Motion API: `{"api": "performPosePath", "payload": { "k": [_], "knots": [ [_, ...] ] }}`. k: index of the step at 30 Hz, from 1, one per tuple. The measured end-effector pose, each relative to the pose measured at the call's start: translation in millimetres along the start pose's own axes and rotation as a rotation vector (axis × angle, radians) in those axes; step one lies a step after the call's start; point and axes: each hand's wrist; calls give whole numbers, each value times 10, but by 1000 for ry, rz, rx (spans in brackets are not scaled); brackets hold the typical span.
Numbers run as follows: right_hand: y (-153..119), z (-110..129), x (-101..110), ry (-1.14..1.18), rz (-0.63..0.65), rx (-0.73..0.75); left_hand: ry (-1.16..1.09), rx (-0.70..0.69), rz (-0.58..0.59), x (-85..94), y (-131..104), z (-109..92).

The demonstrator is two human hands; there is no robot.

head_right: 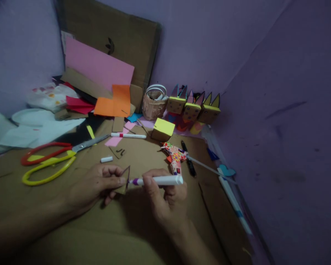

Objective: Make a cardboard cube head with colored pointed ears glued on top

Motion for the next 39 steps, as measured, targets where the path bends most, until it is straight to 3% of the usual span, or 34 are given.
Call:
{"api": "performPosePath", "payload": {
  "k": [13,19,27,33,39],
  "knots": [
    [-17,89,-27,-35,126,19,-77,-33,-28,-16,12,-35],
    [-15,52,-12,-46,61,3,-23,-29,-19,-2,18,-30],
    [-17,67,-22,-64,144,26,-31,-17,-30,-3,40,-15],
    [-13,59,-7,-69,54,-16,-16,3,-30,-11,26,-33],
    [-10,70,-47,-55,104,-2,-35,-17,-31,-13,28,-19]
  ]
}}
Point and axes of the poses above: each hand's wrist, its own y-axis towards the middle knuckle, its own x-axis out of the back of the hand, z = x × y, and after that the axes turned 5 degrees about y, right-handed
